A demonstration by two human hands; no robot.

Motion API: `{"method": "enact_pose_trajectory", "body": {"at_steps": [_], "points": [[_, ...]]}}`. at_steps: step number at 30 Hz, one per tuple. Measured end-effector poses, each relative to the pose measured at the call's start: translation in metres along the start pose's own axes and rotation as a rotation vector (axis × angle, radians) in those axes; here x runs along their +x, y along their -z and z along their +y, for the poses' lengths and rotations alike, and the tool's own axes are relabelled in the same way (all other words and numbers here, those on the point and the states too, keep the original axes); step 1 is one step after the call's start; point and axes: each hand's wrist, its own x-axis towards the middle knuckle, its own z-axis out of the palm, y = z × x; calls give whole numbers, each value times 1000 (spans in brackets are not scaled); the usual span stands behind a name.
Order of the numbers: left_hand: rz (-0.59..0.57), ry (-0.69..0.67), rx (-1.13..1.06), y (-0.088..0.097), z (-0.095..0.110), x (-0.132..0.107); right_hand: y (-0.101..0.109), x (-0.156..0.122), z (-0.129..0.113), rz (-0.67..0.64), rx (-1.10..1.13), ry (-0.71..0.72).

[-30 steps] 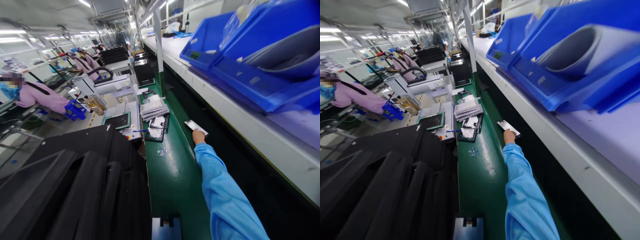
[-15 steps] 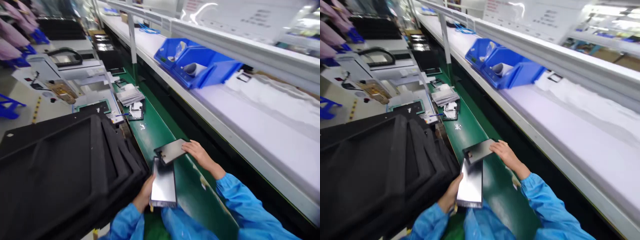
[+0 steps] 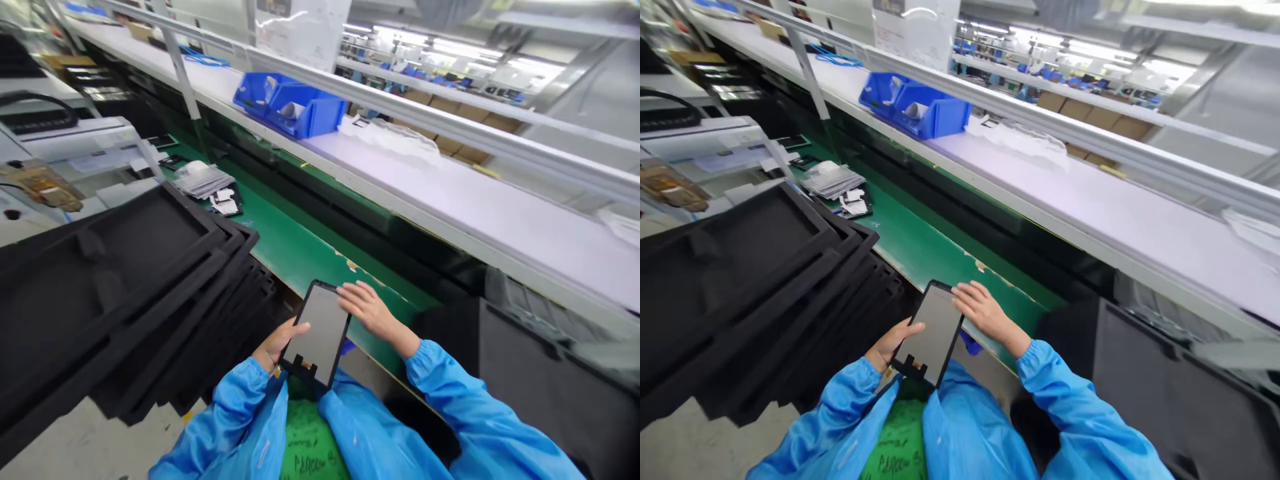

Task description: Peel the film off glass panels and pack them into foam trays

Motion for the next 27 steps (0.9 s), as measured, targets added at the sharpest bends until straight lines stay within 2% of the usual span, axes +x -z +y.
{"method": "enact_pose_trajectory", "body": {"at_steps": [3,4,6,9,12,17,20,22,24,27], "points": [[10,22,61,-18,-30,-23,-12,-60,-47,268,162,-555],[6,33,74,-27,-39,-28,-17,-77,-67,334,270,-731],[-20,60,99,-49,-55,-35,-27,-102,-114,414,536,-996],[-64,113,152,-91,-81,-43,-32,-125,-179,632,822,-1217],[-70,153,235,-139,-108,-48,-16,-149,-210,863,900,-1303],[-104,162,379,-219,-162,-39,33,-228,-221,979,870,-1387],[-226,143,438,-268,-202,-22,65,-290,-217,1059,830,-1385],[-314,23,506,-297,-227,-7,95,-341,-206,1077,751,-1398],[-344,-167,596,-320,-248,11,134,-400,-187,1051,617,-1443],[-256,-481,766,-339,-266,42,196,-490,-147,959,404,-1557]]}}
